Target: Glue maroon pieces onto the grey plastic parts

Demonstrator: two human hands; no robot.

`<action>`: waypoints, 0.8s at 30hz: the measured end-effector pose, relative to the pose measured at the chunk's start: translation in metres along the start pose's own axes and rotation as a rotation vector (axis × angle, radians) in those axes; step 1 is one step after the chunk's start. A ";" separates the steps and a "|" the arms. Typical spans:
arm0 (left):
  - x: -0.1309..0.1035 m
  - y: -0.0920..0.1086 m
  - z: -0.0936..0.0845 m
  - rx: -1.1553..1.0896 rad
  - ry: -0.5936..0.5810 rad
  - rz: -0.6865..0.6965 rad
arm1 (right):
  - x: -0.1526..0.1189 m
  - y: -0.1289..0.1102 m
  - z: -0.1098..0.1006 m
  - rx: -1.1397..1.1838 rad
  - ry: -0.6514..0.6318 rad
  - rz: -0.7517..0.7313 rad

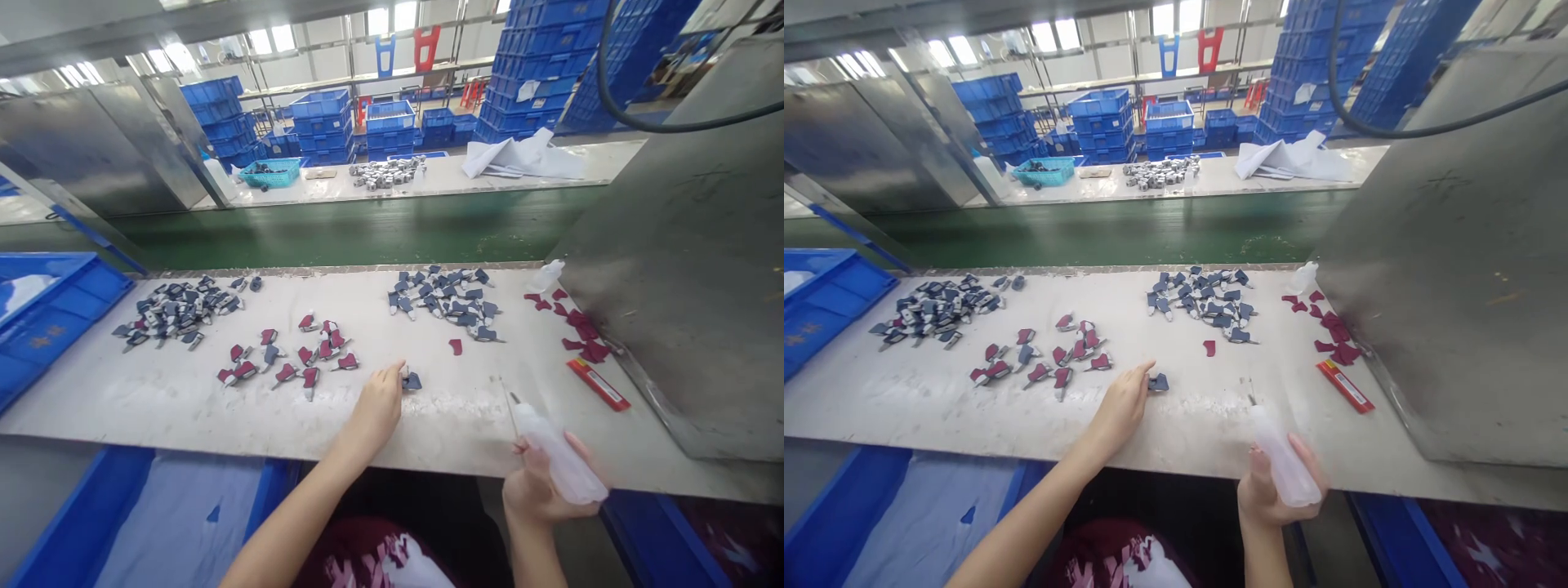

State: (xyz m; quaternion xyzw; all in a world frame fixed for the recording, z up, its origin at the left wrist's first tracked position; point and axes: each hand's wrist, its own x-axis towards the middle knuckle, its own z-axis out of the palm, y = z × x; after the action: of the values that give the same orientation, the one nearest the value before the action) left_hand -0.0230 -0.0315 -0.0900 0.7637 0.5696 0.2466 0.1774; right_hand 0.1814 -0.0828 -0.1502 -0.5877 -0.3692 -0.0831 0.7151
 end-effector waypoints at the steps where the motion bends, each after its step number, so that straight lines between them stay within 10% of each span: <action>1: -0.005 -0.002 -0.001 -0.051 0.009 -0.034 | -0.003 -0.003 0.000 0.001 -0.046 0.028; 9: -0.020 -0.018 0.004 -0.251 0.054 -0.077 | -0.013 -0.050 0.021 -0.010 -0.450 0.118; 24: -0.021 -0.023 0.010 -0.300 0.111 -0.073 | -0.015 -0.048 0.034 0.027 -0.646 0.123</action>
State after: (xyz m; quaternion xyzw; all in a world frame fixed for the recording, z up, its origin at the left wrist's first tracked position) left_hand -0.0402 -0.0444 -0.1147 0.6928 0.5625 0.3640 0.2666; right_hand 0.1290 -0.0711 -0.1210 -0.5953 -0.5418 0.1561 0.5724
